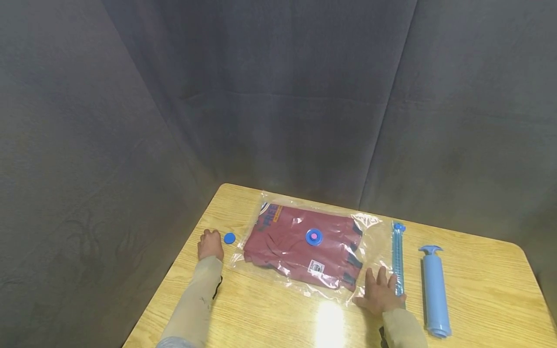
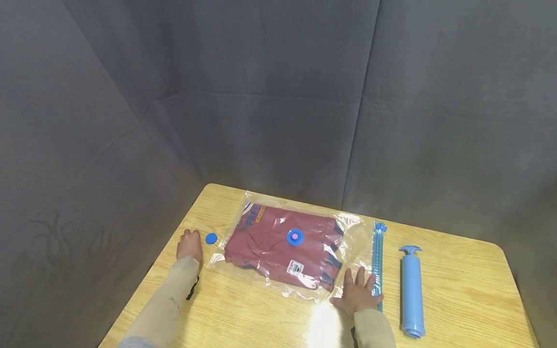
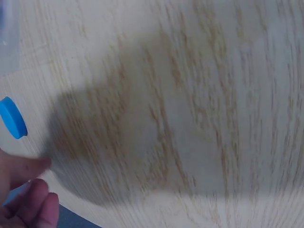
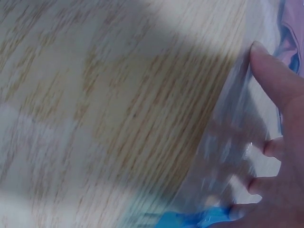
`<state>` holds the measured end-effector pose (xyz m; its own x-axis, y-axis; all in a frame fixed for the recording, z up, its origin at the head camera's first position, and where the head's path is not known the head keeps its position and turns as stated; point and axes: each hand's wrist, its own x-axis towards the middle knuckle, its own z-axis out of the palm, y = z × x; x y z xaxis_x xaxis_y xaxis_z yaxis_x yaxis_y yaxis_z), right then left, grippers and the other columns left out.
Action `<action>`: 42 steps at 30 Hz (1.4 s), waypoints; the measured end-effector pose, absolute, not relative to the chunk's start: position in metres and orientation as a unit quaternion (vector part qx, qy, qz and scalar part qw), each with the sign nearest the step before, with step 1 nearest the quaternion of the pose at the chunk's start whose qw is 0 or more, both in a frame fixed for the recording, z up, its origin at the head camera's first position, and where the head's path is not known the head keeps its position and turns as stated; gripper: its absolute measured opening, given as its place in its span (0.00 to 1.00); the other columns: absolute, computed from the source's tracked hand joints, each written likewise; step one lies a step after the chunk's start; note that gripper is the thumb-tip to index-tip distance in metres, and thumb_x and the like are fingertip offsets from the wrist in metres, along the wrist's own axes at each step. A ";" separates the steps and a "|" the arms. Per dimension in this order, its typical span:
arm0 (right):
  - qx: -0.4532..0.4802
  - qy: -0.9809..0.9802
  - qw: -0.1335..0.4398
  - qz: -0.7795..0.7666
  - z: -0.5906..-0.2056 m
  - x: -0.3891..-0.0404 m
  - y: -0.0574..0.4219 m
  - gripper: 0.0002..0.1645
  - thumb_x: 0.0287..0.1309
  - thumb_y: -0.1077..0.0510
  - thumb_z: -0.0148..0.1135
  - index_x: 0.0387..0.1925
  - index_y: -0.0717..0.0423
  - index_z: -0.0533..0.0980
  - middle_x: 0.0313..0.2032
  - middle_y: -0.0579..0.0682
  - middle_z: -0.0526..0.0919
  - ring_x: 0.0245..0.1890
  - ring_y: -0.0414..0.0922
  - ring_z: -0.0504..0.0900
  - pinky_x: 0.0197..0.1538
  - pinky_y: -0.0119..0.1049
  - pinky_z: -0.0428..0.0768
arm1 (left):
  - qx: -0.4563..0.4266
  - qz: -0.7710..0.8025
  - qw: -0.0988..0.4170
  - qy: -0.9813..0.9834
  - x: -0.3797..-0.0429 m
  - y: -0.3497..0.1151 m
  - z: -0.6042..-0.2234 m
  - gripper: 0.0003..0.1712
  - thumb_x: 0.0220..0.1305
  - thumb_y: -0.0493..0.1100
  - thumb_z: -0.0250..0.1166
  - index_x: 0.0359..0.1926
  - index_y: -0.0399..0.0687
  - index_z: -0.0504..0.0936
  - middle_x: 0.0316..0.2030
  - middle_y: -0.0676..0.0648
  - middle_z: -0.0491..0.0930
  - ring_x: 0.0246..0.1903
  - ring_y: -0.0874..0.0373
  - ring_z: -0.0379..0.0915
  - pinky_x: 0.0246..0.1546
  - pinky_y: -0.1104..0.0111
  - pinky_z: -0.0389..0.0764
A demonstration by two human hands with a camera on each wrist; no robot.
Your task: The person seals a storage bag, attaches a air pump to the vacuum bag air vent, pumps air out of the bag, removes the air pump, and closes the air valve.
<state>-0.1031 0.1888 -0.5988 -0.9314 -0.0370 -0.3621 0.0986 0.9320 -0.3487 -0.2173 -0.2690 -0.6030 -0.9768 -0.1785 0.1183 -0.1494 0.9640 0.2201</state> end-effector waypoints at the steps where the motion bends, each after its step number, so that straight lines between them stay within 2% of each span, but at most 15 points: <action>1: 0.017 0.965 0.186 -0.185 -0.599 -0.103 0.189 0.63 0.49 0.32 0.65 0.72 0.64 0.49 0.71 0.76 0.37 0.67 0.81 0.36 0.52 0.86 0.47 | 0.081 -0.107 0.070 -0.989 -0.217 -0.269 -0.602 0.09 0.55 0.25 0.62 0.39 0.28 0.81 0.35 0.30 0.77 0.37 0.36 0.78 0.36 0.47 0.82; 5: 0.019 0.962 0.191 -0.192 -0.599 -0.102 0.188 0.64 0.48 0.31 0.66 0.73 0.64 0.49 0.71 0.76 0.36 0.67 0.81 0.34 0.53 0.86 0.45 | 0.074 -0.091 0.059 -0.991 -0.217 -0.267 -0.600 0.08 0.57 0.27 0.62 0.38 0.30 0.82 0.33 0.33 0.79 0.34 0.38 0.79 0.34 0.48 0.82; 9: 0.018 0.963 0.194 -0.189 -0.599 -0.102 0.188 0.65 0.47 0.30 0.65 0.73 0.63 0.48 0.71 0.75 0.36 0.67 0.80 0.34 0.53 0.86 0.44 | 0.075 -0.066 0.044 -0.994 -0.220 -0.260 -0.598 0.08 0.58 0.32 0.64 0.40 0.36 0.83 0.36 0.36 0.81 0.38 0.40 0.78 0.40 0.48 0.81; 13: 0.018 0.965 0.189 -0.182 -0.596 -0.102 0.189 0.65 0.47 0.30 0.66 0.73 0.63 0.49 0.71 0.75 0.37 0.68 0.80 0.36 0.53 0.86 0.47 | 0.059 -0.084 0.051 -0.993 -0.224 -0.242 -0.593 0.13 0.60 0.38 0.65 0.46 0.39 0.80 0.41 0.38 0.80 0.43 0.41 0.77 0.44 0.48 0.79; 18: 0.015 0.968 0.182 -0.173 -0.589 -0.104 0.191 0.64 0.45 0.31 0.67 0.72 0.63 0.52 0.71 0.75 0.42 0.67 0.80 0.41 0.51 0.85 0.54 | -0.015 -0.180 0.052 -0.982 -0.224 -0.209 -0.591 0.20 0.68 0.45 0.58 0.58 0.43 0.75 0.51 0.39 0.78 0.51 0.42 0.76 0.51 0.49 0.78; 24: 0.003 0.967 0.175 -0.187 -0.585 -0.106 0.196 0.64 0.42 0.33 0.71 0.69 0.66 0.57 0.69 0.77 0.46 0.65 0.81 0.46 0.49 0.83 0.60 | -0.127 -0.169 0.020 -0.977 -0.216 -0.174 -0.602 0.28 0.67 0.59 0.55 0.63 0.52 0.72 0.63 0.39 0.69 0.64 0.42 0.66 0.57 0.45 0.70; 26: -0.007 0.966 0.172 -0.194 -0.584 -0.108 0.199 0.61 0.43 0.35 0.71 0.68 0.69 0.59 0.68 0.79 0.48 0.64 0.83 0.48 0.49 0.81 0.63 | -0.142 -0.157 0.011 -0.977 -0.212 -0.166 -0.604 0.30 0.66 0.62 0.54 0.63 0.55 0.72 0.65 0.40 0.67 0.67 0.42 0.61 0.57 0.44 0.68; 30: -0.028 0.964 0.167 -0.207 -0.586 -0.110 0.206 0.52 0.51 0.40 0.68 0.64 0.74 0.62 0.66 0.82 0.51 0.62 0.84 0.50 0.56 0.76 0.63 | -0.142 -0.125 -0.006 -0.982 -0.208 -0.157 -0.608 0.32 0.63 0.66 0.52 0.65 0.62 0.71 0.69 0.42 0.62 0.70 0.40 0.56 0.61 0.41 0.65; 33: -0.039 0.965 0.145 -0.217 -0.586 -0.111 0.213 0.39 0.53 0.45 0.67 0.55 0.72 0.71 0.56 0.77 0.68 0.56 0.77 0.66 0.57 0.69 0.70 | -0.136 -0.104 -0.006 -0.985 -0.206 -0.155 -0.611 0.32 0.61 0.65 0.53 0.65 0.65 0.71 0.71 0.42 0.61 0.70 0.41 0.56 0.62 0.41 0.64; 35: -0.047 0.968 0.125 -0.211 -0.584 -0.111 0.218 0.31 0.54 0.47 0.67 0.48 0.69 0.75 0.49 0.70 0.74 0.52 0.70 0.72 0.58 0.66 0.70 | -0.133 -0.102 0.001 -0.986 -0.205 -0.155 -0.612 0.32 0.60 0.63 0.54 0.65 0.65 0.72 0.70 0.42 0.61 0.70 0.42 0.57 0.63 0.41 0.64; 37: -0.042 0.971 0.113 -0.208 -0.580 -0.110 0.223 0.28 0.55 0.49 0.65 0.46 0.69 0.75 0.45 0.67 0.74 0.50 0.67 0.72 0.59 0.66 0.68 | -0.130 -0.106 0.009 -0.986 -0.204 -0.154 -0.614 0.31 0.59 0.61 0.54 0.64 0.64 0.73 0.70 0.41 0.62 0.69 0.42 0.58 0.62 0.41 0.64; 40: -0.031 0.977 0.095 -0.190 -0.574 -0.110 0.232 0.31 0.59 0.48 0.61 0.51 0.73 0.73 0.54 0.76 0.71 0.58 0.73 0.64 0.63 0.71 0.57 | -0.121 -0.117 0.006 -0.986 -0.203 -0.155 -0.615 0.31 0.58 0.61 0.55 0.63 0.63 0.73 0.69 0.42 0.63 0.69 0.41 0.58 0.62 0.40 0.64; 42: -0.021 0.981 0.075 -0.180 -0.571 -0.109 0.239 0.32 0.60 0.49 0.60 0.53 0.75 0.71 0.56 0.79 0.68 0.59 0.75 0.61 0.62 0.71 0.57 | -0.115 -0.120 -0.002 -0.986 -0.202 -0.155 -0.615 0.32 0.58 0.62 0.55 0.64 0.63 0.73 0.69 0.42 0.62 0.69 0.41 0.57 0.62 0.40 0.63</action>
